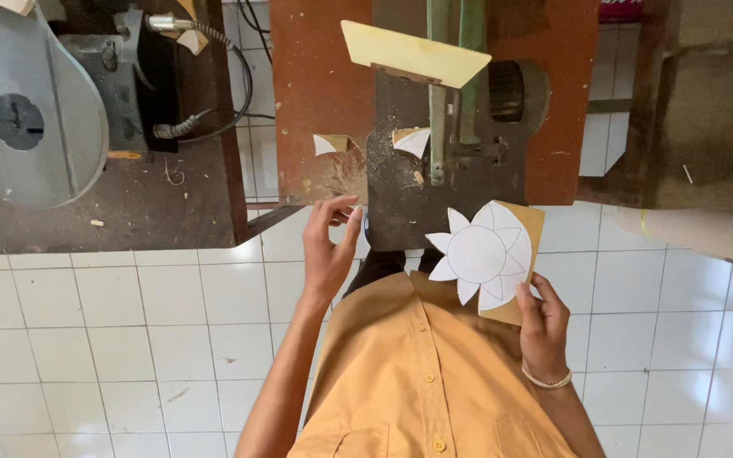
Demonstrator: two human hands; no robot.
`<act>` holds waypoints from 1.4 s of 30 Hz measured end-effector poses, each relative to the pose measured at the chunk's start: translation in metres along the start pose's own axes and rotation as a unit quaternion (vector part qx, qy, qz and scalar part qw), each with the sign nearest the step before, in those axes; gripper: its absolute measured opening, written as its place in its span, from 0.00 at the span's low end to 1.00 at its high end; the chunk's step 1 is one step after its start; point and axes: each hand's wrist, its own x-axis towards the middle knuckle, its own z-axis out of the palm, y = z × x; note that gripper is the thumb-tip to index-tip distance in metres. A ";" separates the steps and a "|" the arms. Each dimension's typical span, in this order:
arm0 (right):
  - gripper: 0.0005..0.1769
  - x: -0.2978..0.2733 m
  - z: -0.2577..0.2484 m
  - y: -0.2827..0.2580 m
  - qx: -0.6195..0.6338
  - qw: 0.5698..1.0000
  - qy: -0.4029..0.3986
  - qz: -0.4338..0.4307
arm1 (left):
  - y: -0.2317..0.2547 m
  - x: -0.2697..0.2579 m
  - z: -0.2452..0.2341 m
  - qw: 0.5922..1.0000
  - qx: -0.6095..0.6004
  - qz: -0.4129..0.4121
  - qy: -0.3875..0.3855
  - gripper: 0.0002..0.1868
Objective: The person uses a bandsaw to cut a flower-shaped pattern drawn on a piece of wood. They guide the wood along the blade, rotating it to follow the curved lines of the design. The person removes small offcuts as they progress and continues cutting until the shape is nearly complete.
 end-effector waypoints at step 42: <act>0.19 -0.002 0.051 -0.006 0.057 0.991 -0.119 0.031 | 0.005 -0.033 -0.064 0.935 -0.233 -0.239 -0.121 0.09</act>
